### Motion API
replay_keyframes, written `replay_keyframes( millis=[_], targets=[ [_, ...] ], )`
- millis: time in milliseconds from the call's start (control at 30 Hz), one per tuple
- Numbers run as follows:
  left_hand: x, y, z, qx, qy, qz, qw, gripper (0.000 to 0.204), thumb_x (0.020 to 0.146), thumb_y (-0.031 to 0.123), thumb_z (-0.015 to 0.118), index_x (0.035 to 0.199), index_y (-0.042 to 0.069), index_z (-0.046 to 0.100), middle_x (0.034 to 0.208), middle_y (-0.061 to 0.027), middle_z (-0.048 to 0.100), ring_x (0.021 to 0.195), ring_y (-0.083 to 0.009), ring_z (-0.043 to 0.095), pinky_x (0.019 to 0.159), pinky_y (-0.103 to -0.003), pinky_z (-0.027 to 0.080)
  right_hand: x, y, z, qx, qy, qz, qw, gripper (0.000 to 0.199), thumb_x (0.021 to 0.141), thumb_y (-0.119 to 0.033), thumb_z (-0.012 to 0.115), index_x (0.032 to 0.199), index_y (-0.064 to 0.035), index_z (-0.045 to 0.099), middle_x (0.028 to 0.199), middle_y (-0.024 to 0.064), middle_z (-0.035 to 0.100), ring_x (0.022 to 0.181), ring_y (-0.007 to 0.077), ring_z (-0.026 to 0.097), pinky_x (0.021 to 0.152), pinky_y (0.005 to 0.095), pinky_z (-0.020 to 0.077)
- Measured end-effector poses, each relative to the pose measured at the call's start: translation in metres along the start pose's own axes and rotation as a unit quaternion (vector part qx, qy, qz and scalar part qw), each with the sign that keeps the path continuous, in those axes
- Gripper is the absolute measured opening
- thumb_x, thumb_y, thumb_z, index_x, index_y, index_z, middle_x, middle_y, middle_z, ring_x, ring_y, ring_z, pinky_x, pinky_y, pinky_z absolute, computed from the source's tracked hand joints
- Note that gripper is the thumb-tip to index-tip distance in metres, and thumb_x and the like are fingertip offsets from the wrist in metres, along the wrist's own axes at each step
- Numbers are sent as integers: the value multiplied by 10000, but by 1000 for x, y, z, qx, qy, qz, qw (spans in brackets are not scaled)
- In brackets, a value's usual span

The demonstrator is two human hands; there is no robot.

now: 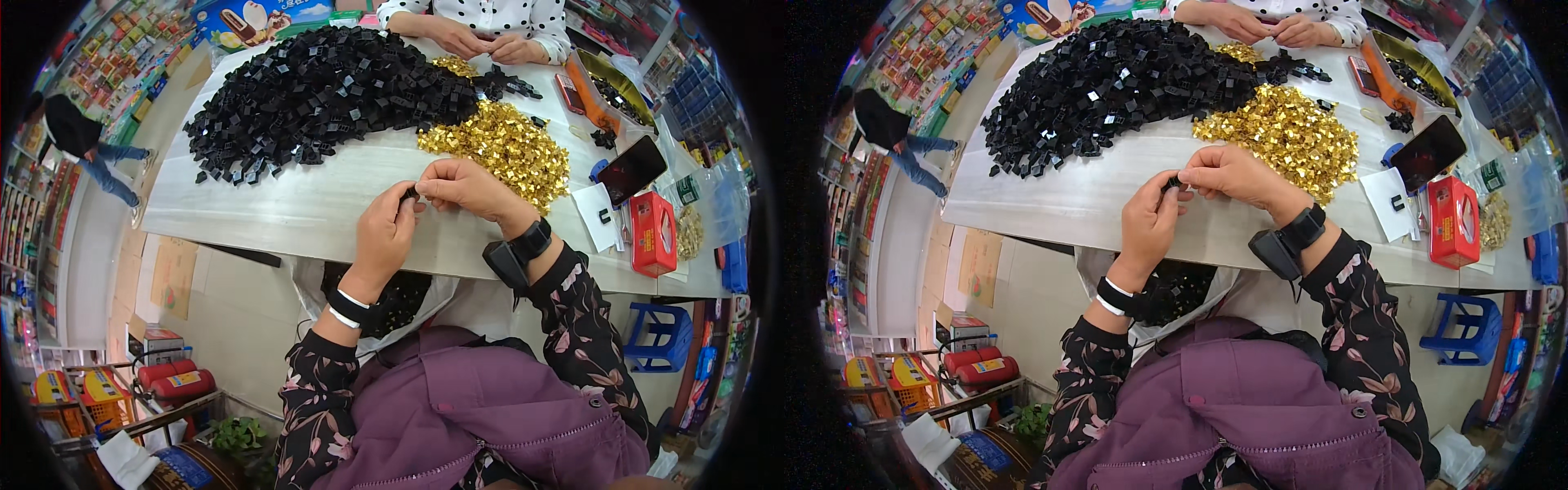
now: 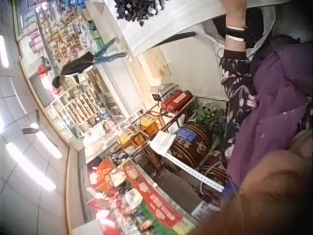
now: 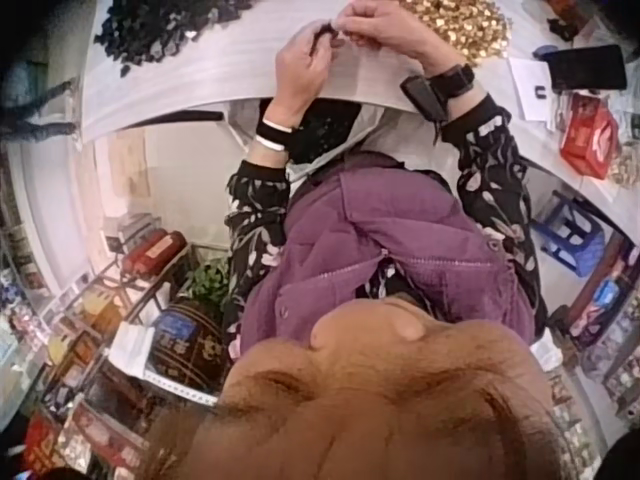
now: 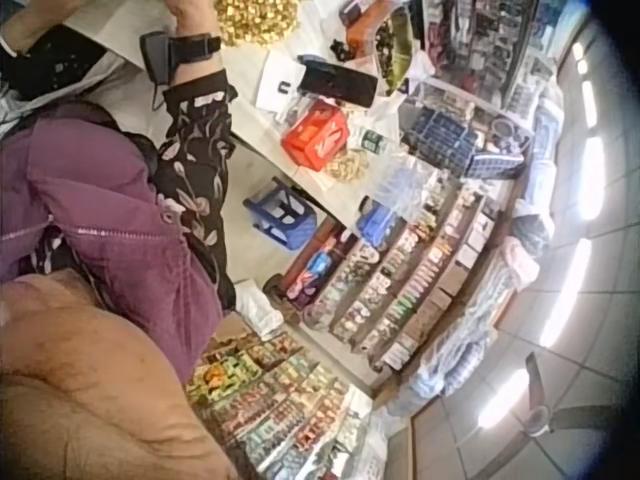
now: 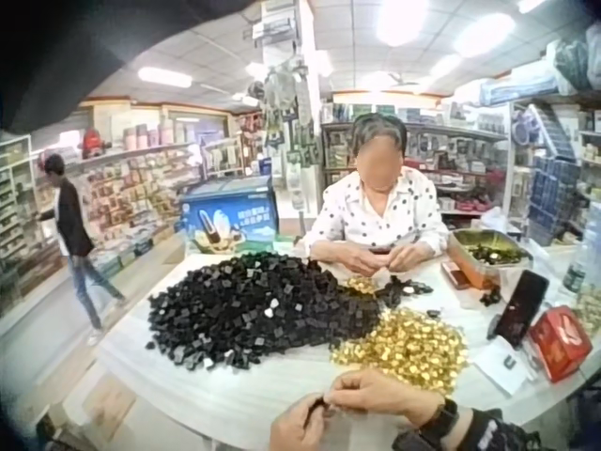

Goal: Sorting and picking small black and gold plastic components at a workstation.

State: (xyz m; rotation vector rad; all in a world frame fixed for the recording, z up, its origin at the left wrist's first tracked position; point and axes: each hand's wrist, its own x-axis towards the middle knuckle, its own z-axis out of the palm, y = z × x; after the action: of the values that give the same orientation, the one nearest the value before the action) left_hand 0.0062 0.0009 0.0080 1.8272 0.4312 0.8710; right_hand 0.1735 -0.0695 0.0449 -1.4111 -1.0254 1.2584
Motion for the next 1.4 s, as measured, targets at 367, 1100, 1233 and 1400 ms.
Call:
replay_keyframes(
  millis=[367, 1100, 1233, 1400],
  targets=[
    [0, -4, 4, 148, 39, 72, 986, 199, 877, 29, 526, 1070, 11, 571, 907, -135, 639, 783, -243, 659, 671, -337, 508, 0, 5, -2, 7, 2, 14, 1000, 193, 876, -273, 642, 836, -87, 611, 685, -58, 546, 594, 26, 483, 539, 180, 382],
    [6, 2, -1, -172, 4, -138, 976, 255, 900, 76, 547, 1140, -10, 534, 896, -60, 626, 714, -103, 613, 635, -234, 503, -2, -2, -6, 65, 53, -74, 994, 175, 878, -209, 631, 916, -38, 641, 805, -27, 590, 711, 55, 544, 643, 199, 451],
    [6, -10, -4, -68, -5, -144, 987, 295, 876, 104, 593, 1147, 9, 527, 880, -60, 618, 663, -82, 580, 600, -226, 476, -2, -2, 0, 19, 45, -112, 992, 149, 872, -154, 623, 941, -22, 631, 859, -7, 605, 758, 64, 556, 696, 213, 465],
    [7, -3, 1, 126, 6, 24, 992, 322, 849, 104, 625, 1145, 27, 524, 820, -51, 612, 620, -62, 549, 568, -224, 451, -3, 0, 4, 71, 7, -131, 989, 140, 861, -120, 625, 957, -18, 618, 862, -6, 605, 770, 67, 553, 708, 216, 460]
  ],
)
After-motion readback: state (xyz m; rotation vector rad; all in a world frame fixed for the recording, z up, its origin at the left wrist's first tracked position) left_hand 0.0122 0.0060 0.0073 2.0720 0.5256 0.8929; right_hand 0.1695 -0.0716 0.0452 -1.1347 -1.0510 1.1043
